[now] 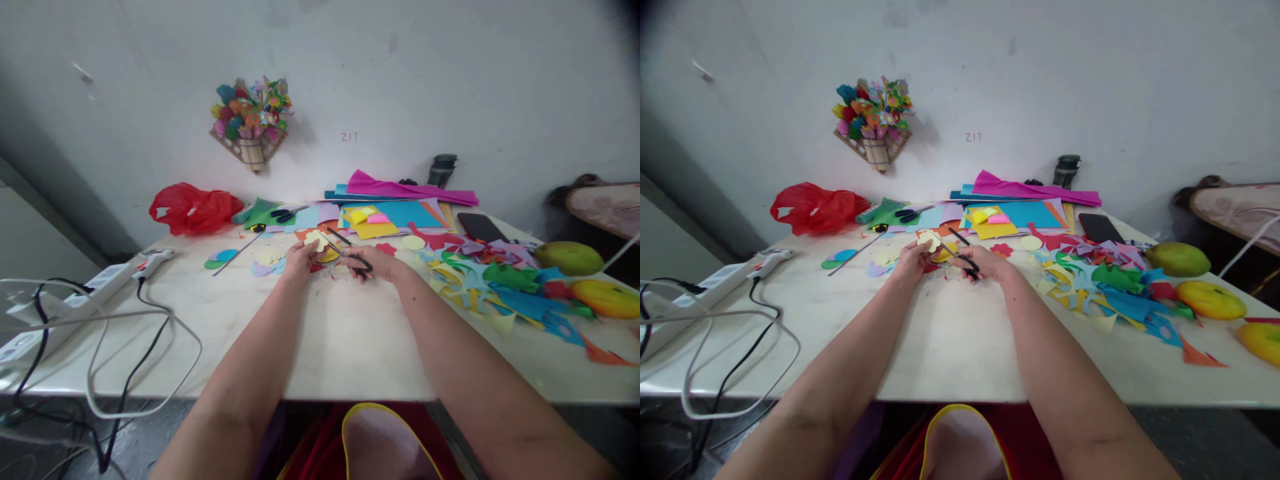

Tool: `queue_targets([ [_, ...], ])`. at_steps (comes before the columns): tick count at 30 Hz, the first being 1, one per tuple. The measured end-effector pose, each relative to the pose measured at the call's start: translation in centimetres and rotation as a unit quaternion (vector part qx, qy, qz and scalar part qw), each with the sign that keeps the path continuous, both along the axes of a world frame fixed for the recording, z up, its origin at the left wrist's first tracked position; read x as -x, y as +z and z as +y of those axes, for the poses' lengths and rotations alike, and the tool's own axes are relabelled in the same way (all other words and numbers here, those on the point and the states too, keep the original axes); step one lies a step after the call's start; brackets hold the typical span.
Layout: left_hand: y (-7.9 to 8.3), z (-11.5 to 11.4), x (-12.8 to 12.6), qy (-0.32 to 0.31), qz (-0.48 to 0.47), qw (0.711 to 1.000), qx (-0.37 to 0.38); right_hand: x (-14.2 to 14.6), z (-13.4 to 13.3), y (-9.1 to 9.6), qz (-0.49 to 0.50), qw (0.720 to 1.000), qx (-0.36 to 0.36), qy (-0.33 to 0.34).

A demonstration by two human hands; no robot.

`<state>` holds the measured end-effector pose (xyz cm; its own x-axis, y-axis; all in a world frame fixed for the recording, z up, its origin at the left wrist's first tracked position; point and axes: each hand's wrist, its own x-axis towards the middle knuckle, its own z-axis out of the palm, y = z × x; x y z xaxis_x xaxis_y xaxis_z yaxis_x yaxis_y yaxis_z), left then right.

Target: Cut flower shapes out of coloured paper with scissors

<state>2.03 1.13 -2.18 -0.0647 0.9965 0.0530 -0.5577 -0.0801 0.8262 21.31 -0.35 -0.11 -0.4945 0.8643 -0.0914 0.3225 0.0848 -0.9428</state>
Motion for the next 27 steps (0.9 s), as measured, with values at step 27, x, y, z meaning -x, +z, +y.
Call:
queue_targets([
  [27, 0.5, -0.3, 1.6, -0.069, 0.05, 0.996, 0.003, -0.9, -0.2, 0.5, -0.067, 0.998, 0.005, 0.018],
])
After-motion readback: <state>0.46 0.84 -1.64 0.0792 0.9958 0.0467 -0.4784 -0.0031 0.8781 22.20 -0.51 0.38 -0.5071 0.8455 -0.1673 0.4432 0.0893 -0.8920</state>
